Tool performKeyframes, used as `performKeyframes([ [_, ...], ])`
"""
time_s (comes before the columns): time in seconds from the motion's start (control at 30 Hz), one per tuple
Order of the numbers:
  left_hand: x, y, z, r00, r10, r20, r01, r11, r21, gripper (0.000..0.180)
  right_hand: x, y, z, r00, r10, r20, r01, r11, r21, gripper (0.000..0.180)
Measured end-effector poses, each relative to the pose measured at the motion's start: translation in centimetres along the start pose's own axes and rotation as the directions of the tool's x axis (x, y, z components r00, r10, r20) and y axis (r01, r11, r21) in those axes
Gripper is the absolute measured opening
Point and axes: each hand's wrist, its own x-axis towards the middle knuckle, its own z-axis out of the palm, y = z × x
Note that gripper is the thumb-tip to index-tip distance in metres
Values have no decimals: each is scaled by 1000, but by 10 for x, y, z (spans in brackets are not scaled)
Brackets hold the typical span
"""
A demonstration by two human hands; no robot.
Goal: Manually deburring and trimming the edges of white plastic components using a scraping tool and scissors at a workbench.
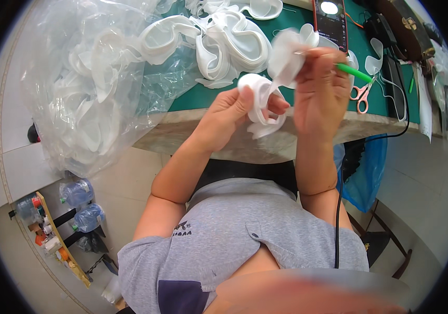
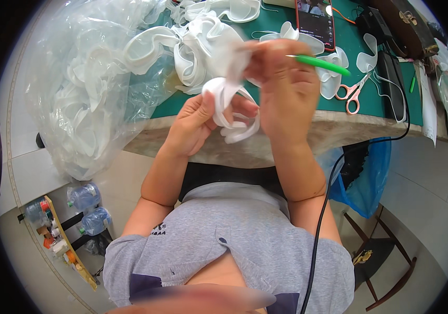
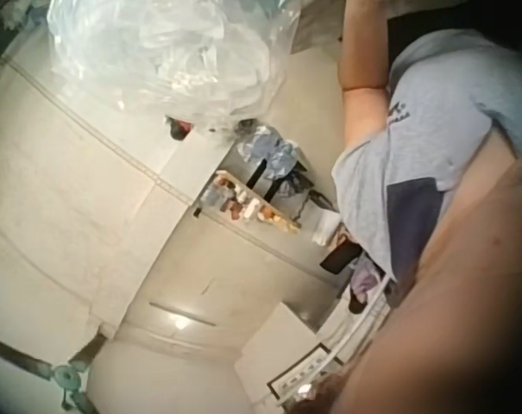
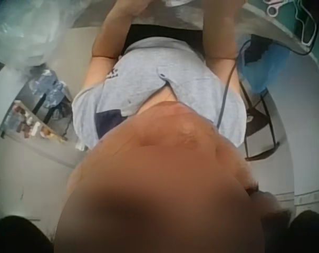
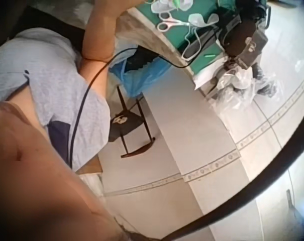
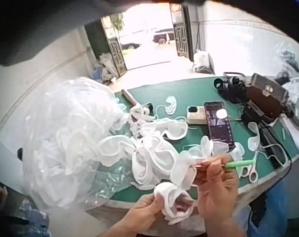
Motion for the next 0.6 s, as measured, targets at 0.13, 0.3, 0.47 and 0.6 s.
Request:
performKeyframes([
  [0.13,-7,2,-4,994,70,-86,-76,995,-67,52,27,-15,-39,901,-199,-386,188,980,-67,22],
  [0.3,-8,-4,-5,966,247,-80,-240,967,83,48,22,-3,-47,894,-205,-397,190,979,-79,23],
  [0.47,-15,2,-6,981,176,-85,-180,983,-33,42,7,-12,-33,994,42,-101,-76,932,-354,25],
  [0.6,-15,2,-4,971,196,-139,-189,980,59,41,9,-24,-23,999,34,-25,-41,912,-409,29],
])
